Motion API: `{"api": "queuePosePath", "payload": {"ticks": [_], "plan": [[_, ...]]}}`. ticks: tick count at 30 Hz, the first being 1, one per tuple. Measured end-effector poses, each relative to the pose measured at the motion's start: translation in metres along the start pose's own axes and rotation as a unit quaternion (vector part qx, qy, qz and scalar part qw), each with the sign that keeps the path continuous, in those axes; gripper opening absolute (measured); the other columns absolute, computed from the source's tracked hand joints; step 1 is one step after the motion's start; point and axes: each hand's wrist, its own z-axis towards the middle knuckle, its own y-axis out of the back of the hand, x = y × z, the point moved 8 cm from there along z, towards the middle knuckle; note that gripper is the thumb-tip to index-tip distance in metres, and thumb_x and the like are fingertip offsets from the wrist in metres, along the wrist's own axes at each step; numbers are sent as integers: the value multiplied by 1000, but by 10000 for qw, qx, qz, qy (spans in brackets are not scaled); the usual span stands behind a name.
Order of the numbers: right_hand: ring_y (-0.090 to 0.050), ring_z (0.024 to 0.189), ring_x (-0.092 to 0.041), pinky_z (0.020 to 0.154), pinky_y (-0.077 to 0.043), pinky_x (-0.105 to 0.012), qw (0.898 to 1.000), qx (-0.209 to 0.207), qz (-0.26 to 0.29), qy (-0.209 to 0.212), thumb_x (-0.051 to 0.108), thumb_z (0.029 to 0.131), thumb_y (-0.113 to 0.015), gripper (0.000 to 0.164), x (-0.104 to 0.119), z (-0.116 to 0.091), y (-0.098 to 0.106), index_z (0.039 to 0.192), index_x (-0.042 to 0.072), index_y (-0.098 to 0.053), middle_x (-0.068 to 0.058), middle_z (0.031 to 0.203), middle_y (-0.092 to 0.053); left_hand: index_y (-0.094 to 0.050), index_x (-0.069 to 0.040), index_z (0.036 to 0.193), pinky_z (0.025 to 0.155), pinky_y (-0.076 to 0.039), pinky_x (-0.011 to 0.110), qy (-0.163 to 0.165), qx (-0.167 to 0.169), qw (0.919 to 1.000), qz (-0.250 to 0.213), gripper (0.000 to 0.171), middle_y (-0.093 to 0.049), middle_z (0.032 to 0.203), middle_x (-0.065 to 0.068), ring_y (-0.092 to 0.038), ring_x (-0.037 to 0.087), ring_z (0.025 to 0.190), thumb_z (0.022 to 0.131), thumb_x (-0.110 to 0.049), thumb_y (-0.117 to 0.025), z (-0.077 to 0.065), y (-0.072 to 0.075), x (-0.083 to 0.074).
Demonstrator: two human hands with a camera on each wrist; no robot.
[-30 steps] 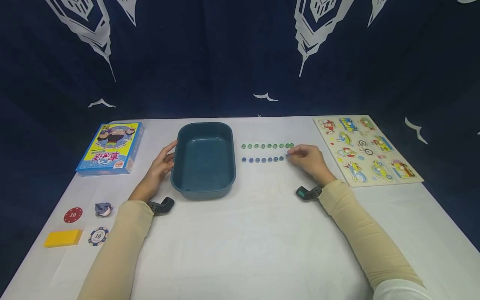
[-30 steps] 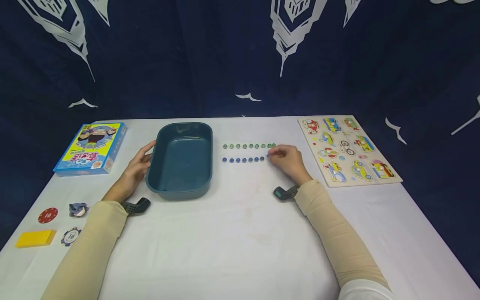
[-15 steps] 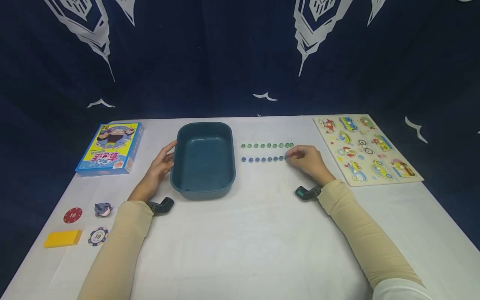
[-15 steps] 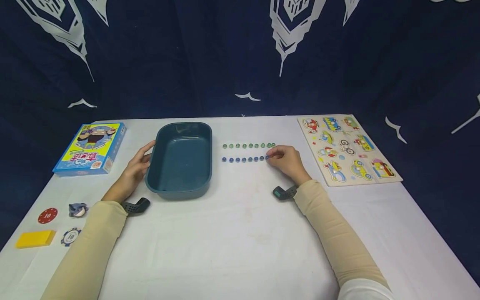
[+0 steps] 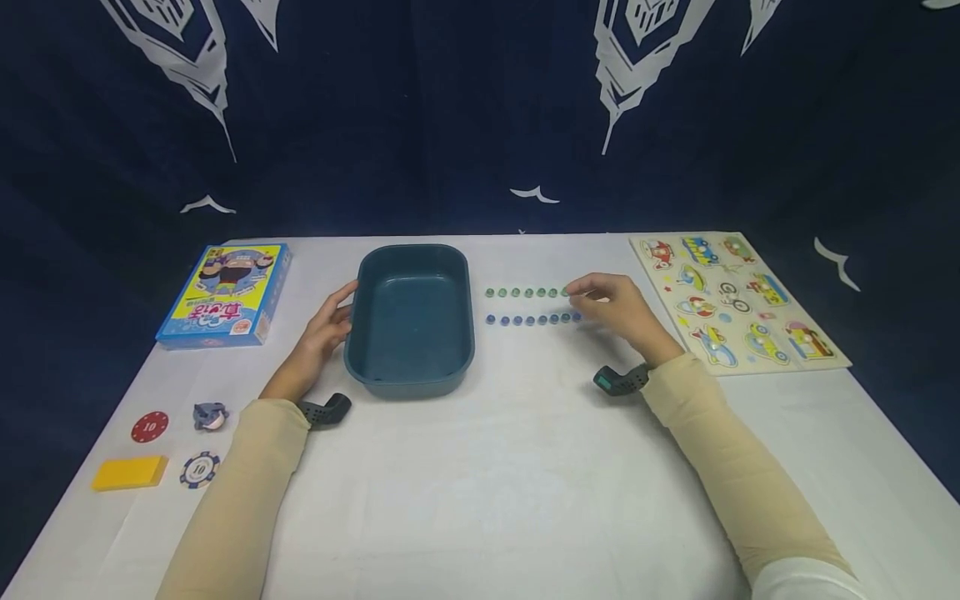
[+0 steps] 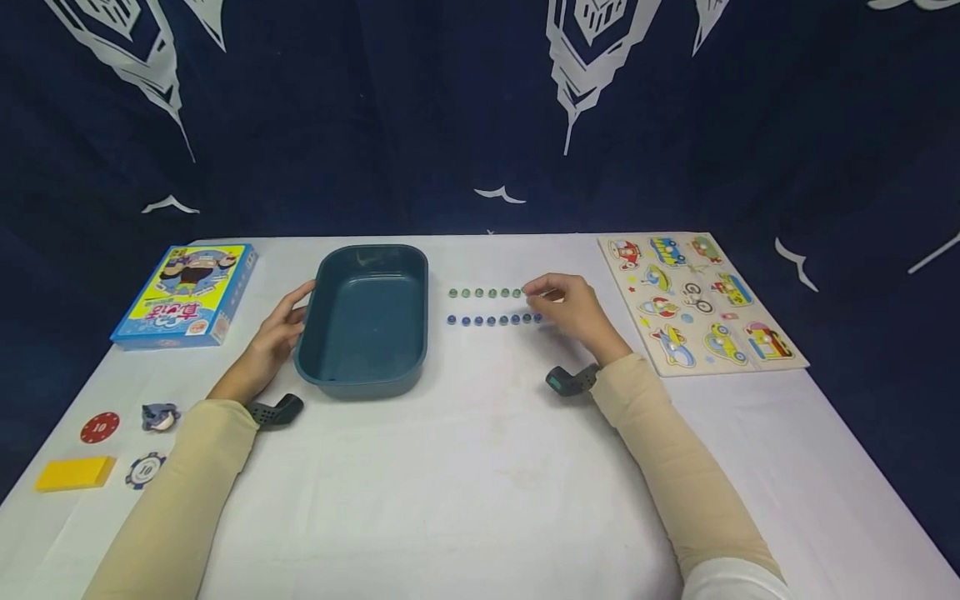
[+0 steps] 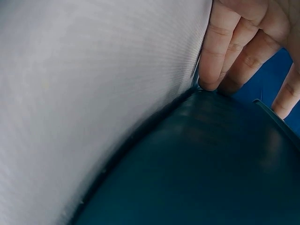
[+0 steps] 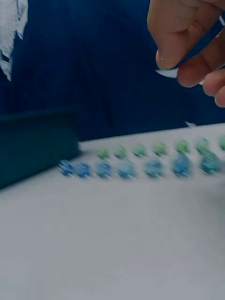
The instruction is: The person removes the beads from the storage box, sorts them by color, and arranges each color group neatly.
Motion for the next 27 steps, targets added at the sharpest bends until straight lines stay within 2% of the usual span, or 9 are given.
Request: {"api": "queuePosePath", "payload": {"ticks": [5,8,11,14,18,19,24,27], "plan": [[-64,93,-28,73,-53,-35,9952,771,206,562,16,96,-66,22,47,5,-26,112,3,-71,-17,113,-69,-20,-25,160,115,-14,65,-63,-43,10000,-46,69,-28,160,16,-25,35,147,94,-21,-37,-1,3,0],[-63,89,-38,70,-53,-39,9870,1269,378,911,13,94,-67,19,73,7,-46,110,5,-73,-15,109,-70,-20,-24,160,115,-16,64,-89,-55,9999,-108,69,-28,159,18,-25,36,147,93,-20,-38,-1,3,0],[-62,87,-41,70,-54,-41,9763,1654,653,1231,7,94,-66,17,94,8,-66,109,4,-73,-11,106,-72,-20,-24,160,114,-16,63,-79,-40,9998,-152,70,-29,159,19,-26,36,146,93,-20,-39,1,2,1],[-63,87,-37,71,-55,-41,9643,1960,931,1520,3,93,-65,19,109,10,-86,110,-3,-72,-13,104,-72,-20,-25,160,115,-15,64,-72,-7,9998,-164,70,-29,159,19,-25,36,147,93,-21,-39,3,0,3],[-67,90,-25,74,-56,-35,9505,2256,975,1903,2,93,-66,19,126,13,-113,110,-6,-70,-16,103,-72,-19,-24,160,115,-15,64,-89,3,9998,-169,71,-29,159,19,-24,36,147,93,-20,-38,3,0,3],[-68,90,-26,75,-56,-35,9467,2346,975,1980,2,93,-66,19,129,14,-120,110,-6,-70,-17,102,-72,-19,-25,160,115,-15,64,-96,-5,9998,-154,71,-29,159,19,-25,35,147,92,-20,-38,3,0,3],[-68,88,-23,78,-56,-33,9294,2801,807,2265,1,91,-67,17,146,17,-149,107,-4,-71,-12,99,-73,-21,-25,160,115,-16,64,-78,-44,9999,-75,69,-30,159,17,-26,35,147,93,-22,-38,2,1,2],[-67,87,-16,80,-56,-31,9183,3091,427,2435,3,91,-69,17,156,17,-164,107,-1,-72,-5,95,-73,-21,-26,160,115,-15,65,-51,-40,10000,-15,68,-31,158,17,-26,35,146,94,-23,-38,2,2,2]]}}
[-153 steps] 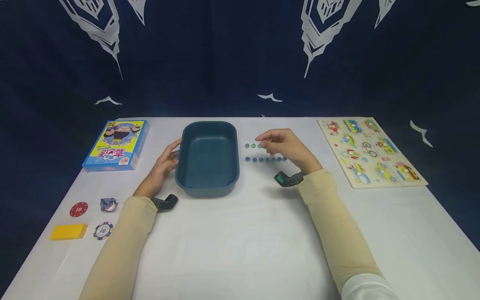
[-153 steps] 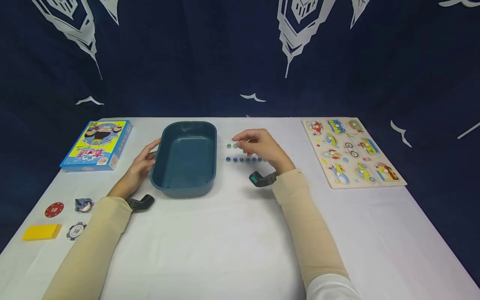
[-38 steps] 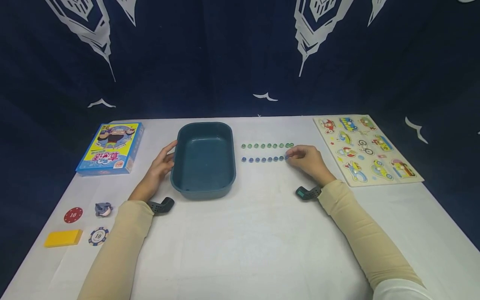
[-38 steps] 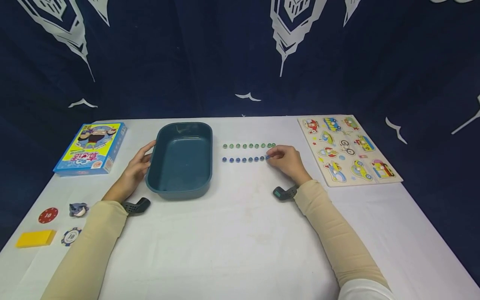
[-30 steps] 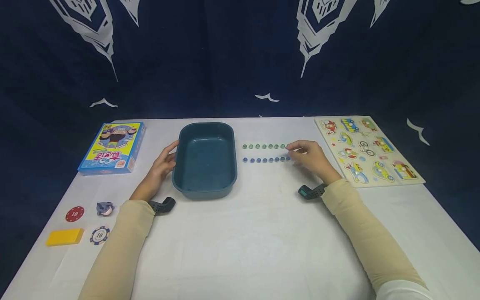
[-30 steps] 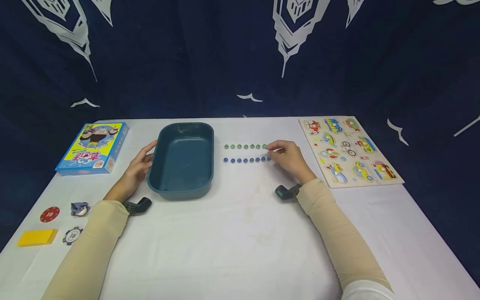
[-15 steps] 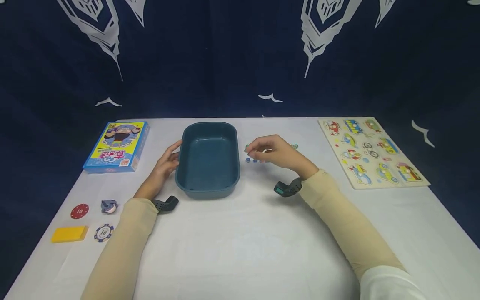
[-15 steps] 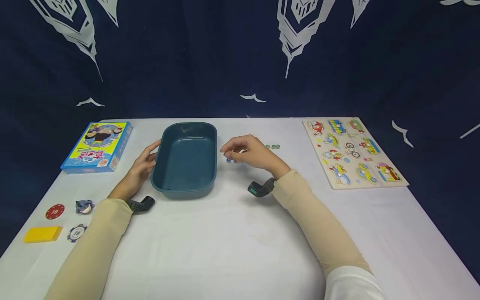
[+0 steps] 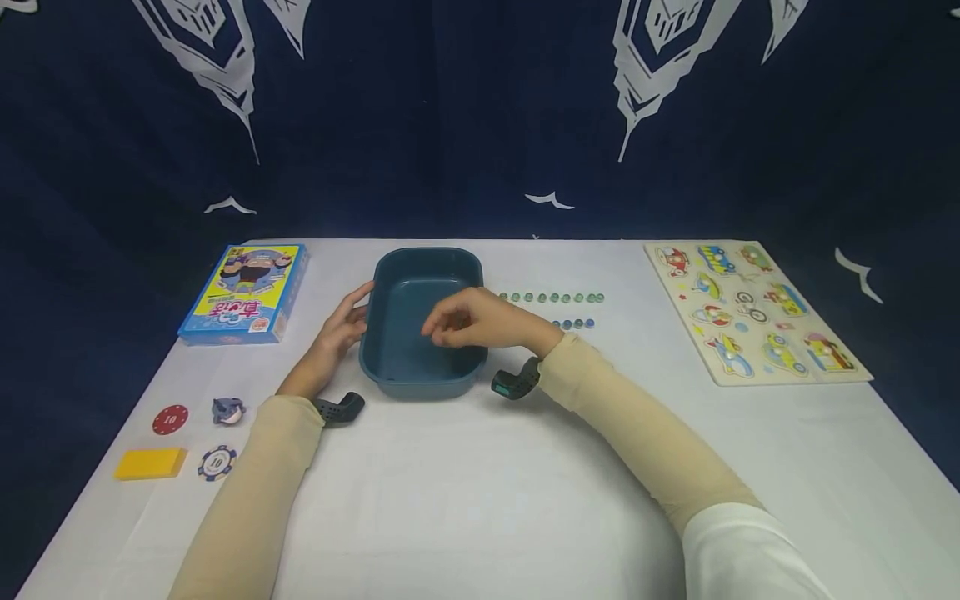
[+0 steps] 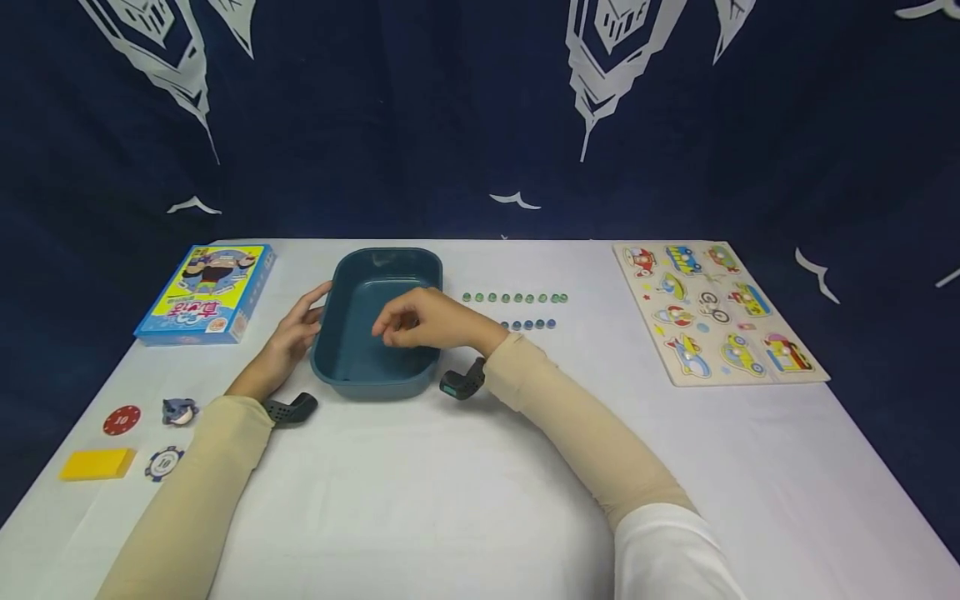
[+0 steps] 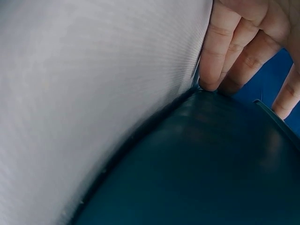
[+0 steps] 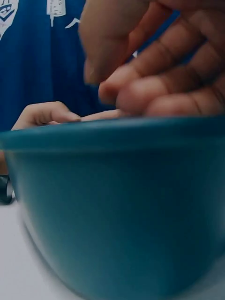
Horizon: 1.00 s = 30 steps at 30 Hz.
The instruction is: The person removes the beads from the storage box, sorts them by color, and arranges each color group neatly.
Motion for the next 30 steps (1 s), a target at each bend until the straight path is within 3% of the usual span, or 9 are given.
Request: {"api": "queuePosePath", "payload": {"ticks": [8,16,21,26,30], "plan": [[-68,83,-10,76,-56,-25,9925,1089,-457,-323,0,87,-71,22,-2,18,-33,109,2,-73,-2,94,-73,-20,-24,160,115,-15,64,-133,2,9999,26,69,-32,158,18,-28,35,146,93,-21,-37,1,-1,-1],[-64,84,-9,79,-49,-22,9721,1785,-1268,-844,-10,82,-65,31,-12,24,-54,106,7,-75,3,92,-72,-20,-23,160,116,-14,64,-162,23,9999,-8,69,-30,158,18,-27,36,146,93,-20,-37,0,-2,-2],[-60,82,-8,76,-46,-19,9651,1888,-1574,-905,-12,81,-63,31,-16,26,-61,99,9,-77,5,87,-71,-19,-23,160,115,-15,65,-163,22,9999,11,70,-29,159,17,-26,36,147,93,-20,-37,0,-1,-2],[-57,75,-8,72,-45,-20,9668,1806,-1623,-796,-13,80,-64,29,-17,27,-63,90,10,-77,6,81,-69,-20,-22,160,115,-16,64,-192,14,9998,-20,69,-30,158,19,-28,37,145,93,-19,-36,0,-1,-2],[-57,76,-5,81,-46,-23,9712,1657,-1618,-556,-7,85,-65,23,-12,27,-61,90,12,-77,7,83,-70,-20,-21,160,115,-15,64,-179,21,9998,-53,69,-31,157,20,-28,37,145,93,-19,-37,0,-1,-2]]}}
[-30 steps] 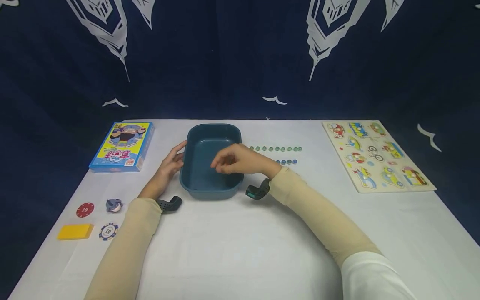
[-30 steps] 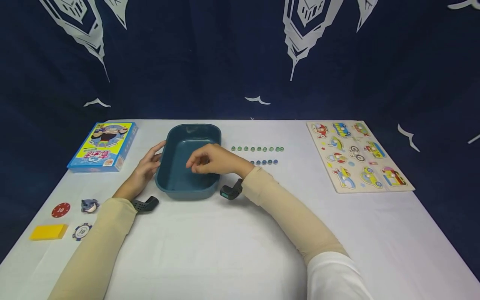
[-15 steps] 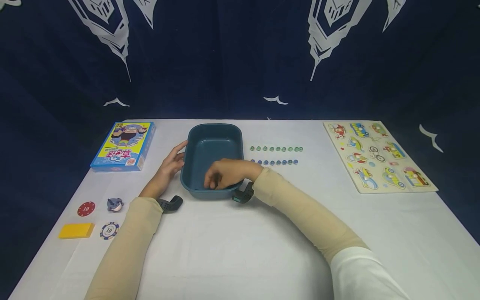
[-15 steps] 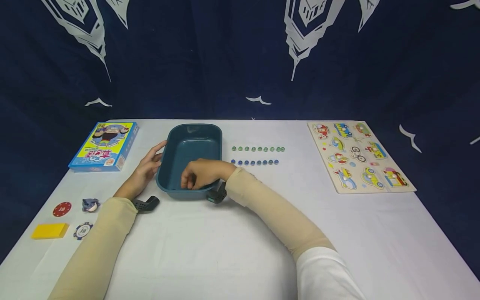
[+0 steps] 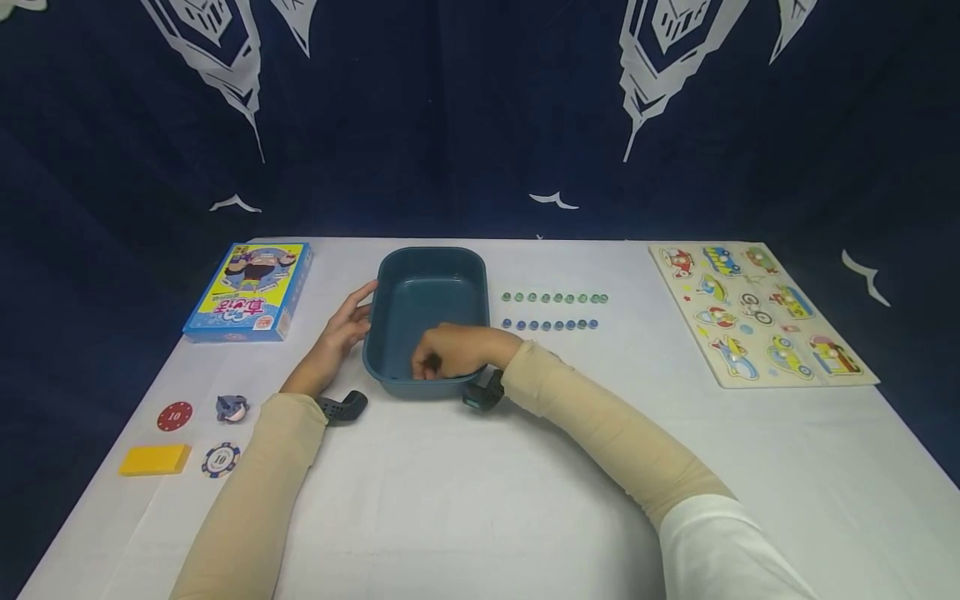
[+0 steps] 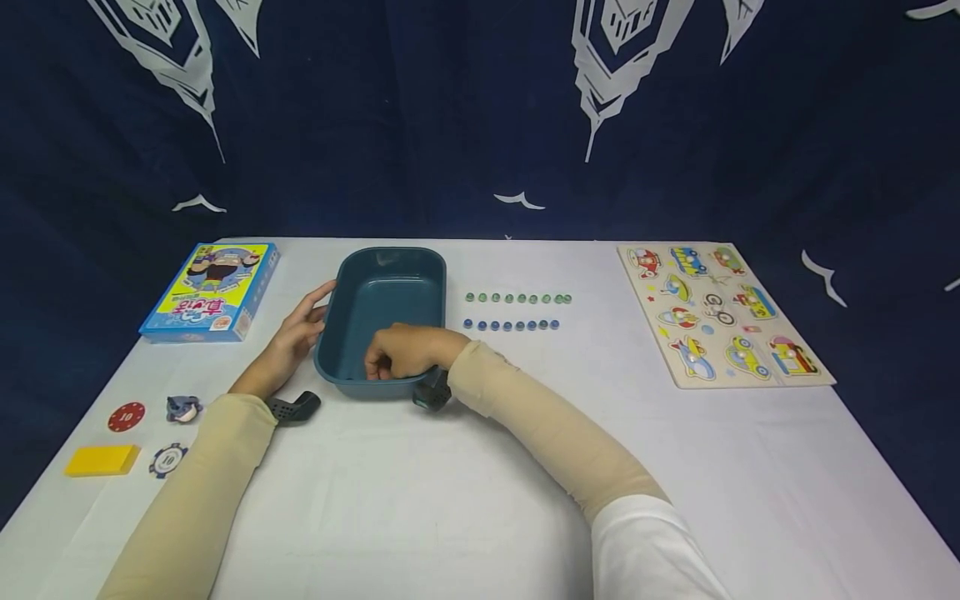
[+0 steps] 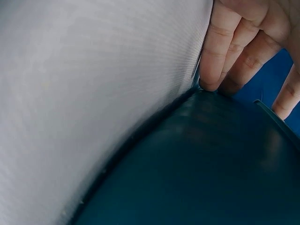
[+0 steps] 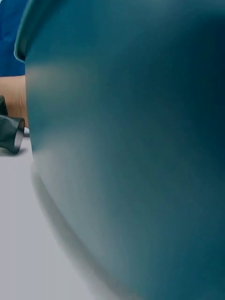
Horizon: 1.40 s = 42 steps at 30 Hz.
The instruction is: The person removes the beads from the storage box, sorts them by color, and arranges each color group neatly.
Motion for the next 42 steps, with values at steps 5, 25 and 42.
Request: {"api": "queuePosePath", "payload": {"ticks": [5,25,42], "plan": [[-63,76,-6,74,-53,-23,9972,-505,454,325,-2,89,-66,16,7,-14,14,96,9,-76,5,87,-72,-20,-21,160,115,-15,64,32,39,10000,-10,70,-29,158,19,-27,37,146,92,-18,-37,2,-2,0],[-64,83,-21,76,-56,-34,9210,-2829,2661,-295,0,88,-70,22,-63,-135,66,110,-4,-69,-9,94,-69,-19,-23,160,114,-15,65,56,5,10000,-28,70,-29,158,20,-26,38,146,93,-20,-39,-1,-1,0],[-62,77,-14,73,-56,-25,8421,-4033,2535,-2530,12,92,-66,32,-169,-234,56,119,-5,-62,-13,97,-66,-19,-25,160,114,-15,65,150,-10,9999,-17,70,-29,158,21,-26,39,146,94,-20,-39,-1,-3,-1]]}}
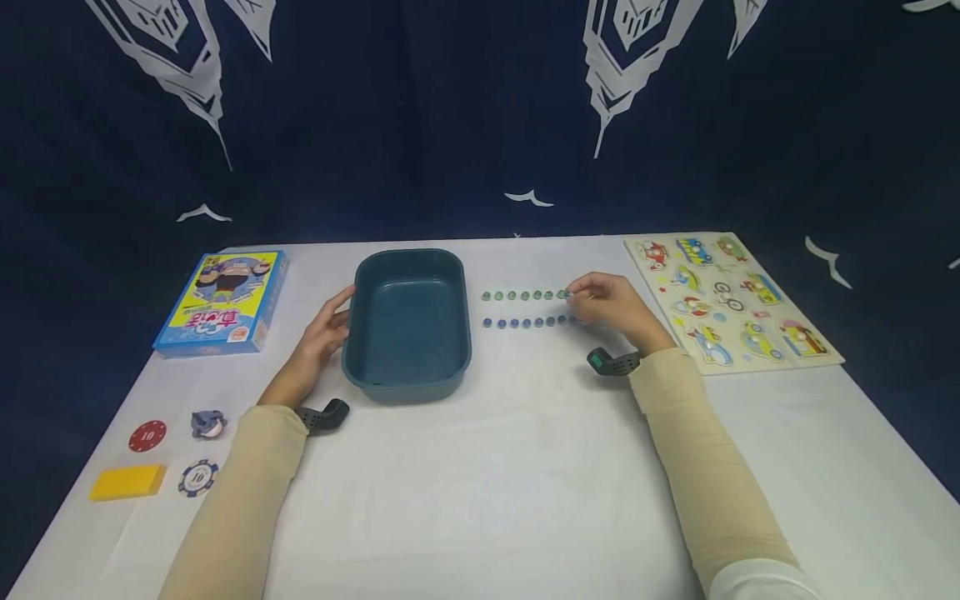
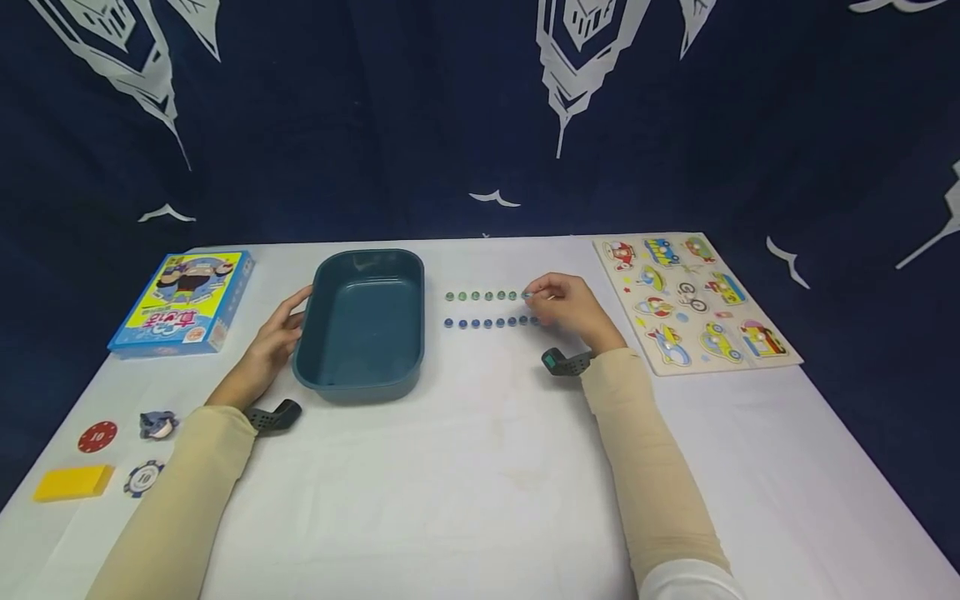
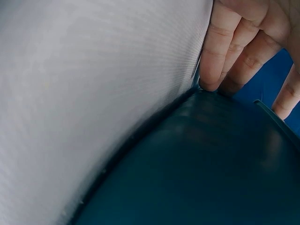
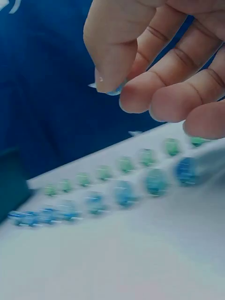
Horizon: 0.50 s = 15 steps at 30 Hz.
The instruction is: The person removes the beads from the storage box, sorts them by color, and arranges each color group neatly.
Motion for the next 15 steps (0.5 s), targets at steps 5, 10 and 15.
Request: {"api": "queuePosePath", "payload": {"ticks": [5,10,15], "plan": [[-61,68,-14,66,-54,-24,9980,-169,-438,-420,13,94,-65,30,-22,0,10,119,-4,-61,-15,97,-65,-19,-25,160,114,-14,66,-6,-1,10000,42,70,-29,158,21,-25,38,146,93,-20,-38,-2,1,-2],[-58,63,-14,60,-52,-24,9963,-136,-651,-546,12,93,-67,29,-35,-1,14,117,-4,-63,-11,89,-63,-18,-25,160,114,-13,66,22,10,9999,108,70,-29,159,20,-24,38,147,94,-21,-37,-2,0,-2],[-54,62,-14,56,-48,-24,9952,-100,-719,-654,10,90,-67,26,-45,-2,15,114,-2,-65,-5,81,-60,-18,-26,160,114,-13,67,31,-2,9999,136,69,-29,159,20,-24,38,147,93,-20,-37,-2,-1,-2]]}}
